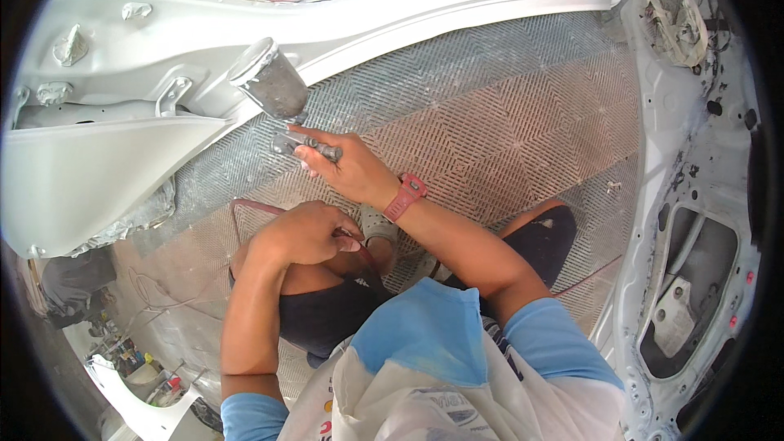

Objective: The person uses a spray gun to apply white paint to the interior and exterior surfaces of a car door. They move around the door, spraying different sections and occasionally adjusting the door's position to reach all areas.

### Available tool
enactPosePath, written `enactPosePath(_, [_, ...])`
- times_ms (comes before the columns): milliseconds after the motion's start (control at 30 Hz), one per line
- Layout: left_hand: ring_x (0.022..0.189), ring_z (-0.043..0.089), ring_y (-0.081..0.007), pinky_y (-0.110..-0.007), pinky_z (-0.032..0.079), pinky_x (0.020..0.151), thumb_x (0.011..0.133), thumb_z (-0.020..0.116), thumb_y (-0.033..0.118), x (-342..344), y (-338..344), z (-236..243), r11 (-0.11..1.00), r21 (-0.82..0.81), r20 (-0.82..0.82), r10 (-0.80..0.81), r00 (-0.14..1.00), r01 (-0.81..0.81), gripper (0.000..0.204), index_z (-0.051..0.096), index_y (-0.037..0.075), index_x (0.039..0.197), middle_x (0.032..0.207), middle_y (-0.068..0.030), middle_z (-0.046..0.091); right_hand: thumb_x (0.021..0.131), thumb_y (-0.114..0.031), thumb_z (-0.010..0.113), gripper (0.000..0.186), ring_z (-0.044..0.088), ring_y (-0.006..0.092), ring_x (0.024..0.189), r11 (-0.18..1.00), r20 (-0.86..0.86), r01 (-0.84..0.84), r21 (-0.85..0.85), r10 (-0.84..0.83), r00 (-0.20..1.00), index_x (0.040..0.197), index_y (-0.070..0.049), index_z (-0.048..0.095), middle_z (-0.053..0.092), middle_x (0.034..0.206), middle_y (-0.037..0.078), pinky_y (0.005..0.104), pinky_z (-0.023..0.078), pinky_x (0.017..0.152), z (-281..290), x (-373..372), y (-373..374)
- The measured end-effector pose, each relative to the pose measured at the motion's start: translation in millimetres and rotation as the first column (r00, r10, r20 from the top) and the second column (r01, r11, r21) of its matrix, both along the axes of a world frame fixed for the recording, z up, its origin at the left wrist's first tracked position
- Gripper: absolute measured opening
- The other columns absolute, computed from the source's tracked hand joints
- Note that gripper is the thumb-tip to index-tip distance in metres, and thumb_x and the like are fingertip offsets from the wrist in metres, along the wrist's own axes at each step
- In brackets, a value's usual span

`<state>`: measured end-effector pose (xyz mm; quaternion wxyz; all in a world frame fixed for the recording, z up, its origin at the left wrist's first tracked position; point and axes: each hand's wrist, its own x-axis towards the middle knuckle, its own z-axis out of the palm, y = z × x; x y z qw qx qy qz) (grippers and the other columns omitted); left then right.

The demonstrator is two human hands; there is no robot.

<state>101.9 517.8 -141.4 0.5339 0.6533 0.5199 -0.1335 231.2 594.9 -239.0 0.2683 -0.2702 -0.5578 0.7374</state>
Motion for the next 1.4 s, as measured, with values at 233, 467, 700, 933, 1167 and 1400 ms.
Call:
enactPosePath(233, [0.099,0.075,-0.0408,-0.047,0.057,0.088,0.095,0.076,0.021,16,16,3,0.996,0.082,0.039,-0.044,0.998,0.041,0.023,0.084,0.008,0.113,0.105,-0.017,0.081,0.111,-0.035,0.066,0.049,0.075,0.0283,0.082,0.844,0.18,0.446,0.298,-0.509,0.842,0.151,-0.006,0.066,0.078,0.113,0.029,0.0424,0.059,0.081,-19,85,39])
enactPosePath(467, [0.098,0.073,-0.0438,-0.051,0.057,0.089,0.096,0.075,0.018,42,36,3,0.964,0.261,0.079,-0.08,0.994,0.057,0.031,0.078,0.006,0.124,0.102,-0.0203,0.079,0.113,-0.034,0.062,0.051,0.071,0.0194,0.079,0.428,0.226,0.652,0.626,-0.9,0.374,0.153,-0.002,0.064,0.075,0.094,0.018,0.0379,0.057,0.075,-32,236,113])
enactPosePath(700, [0.117,0.067,-0.0448,-0.052,0.054,0.102,0.099,0.074,0.02,60,48,-1,0.915,0.368,-0.005,-0.178,0.984,0.167,0.059,0.057,0.0,0.152,0.124,-0.0252,0.069,0.113,-0.037,0.061,0.051,0.076,0.0435,0.099,0.046,0.073,0.329,0.943,-0.995,-0.071,0.149,-0.002,0.066,0.077,0.116,0.029,0.0496,0.06,0.086,-52,320,209])
enactPosePath(933, [0.124,0.065,-0.0449,-0.053,0.053,0.106,0.102,0.072,0.031,67,79,-37,0.884,0.404,-0.12,-0.202,0.972,0.234,0.062,0.057,-0.001,0.152,0.129,-0.0257,0.068,0.112,-0.035,0.062,0.054,0.072,0.0482,0.12,0.063,0.11,0.236,0.97,-0.976,-0.19,0.154,0.0,0.061,0.072,0.135,0.033,0.0487,0.059,0.097,-65,328,249])
enactPosePath(1167, [0.135,0.063,-0.0424,-0.081,0.024,0.122,0.099,0.07,0.028,60,94,-73,0.965,-0.102,-0.455,-0.261,0.851,0.241,0.039,0.074,0.003,0.129,0.129,-0.0204,0.074,0.113,-0.025,0.062,0.05,0.072,0.0368,0.129,0.367,0.26,0.574,0.732,-0.929,0.263,0.158,-0.005,0.059,0.07,0.146,0.026,0.0429,0.055,0.107,-39,269,135])
enactPosePath(1400, [0.143,0.055,-0.037,-0.078,0.012,0.129,0.097,0.073,0.027,29,-48,-24,0.968,0.144,-0.497,-0.109,0.861,0.206,0.039,0.076,0.008,0.13,0.137,-0.0147,0.07,0.107,-0.026,0.07,0.056,0.073,0.037,0.128,0.795,0.329,0.415,0.444,-0.574,0.75,0.159,-0.006,0.059,0.071,0.145,0.022,0.0413,0.056,0.106,117,192,11])
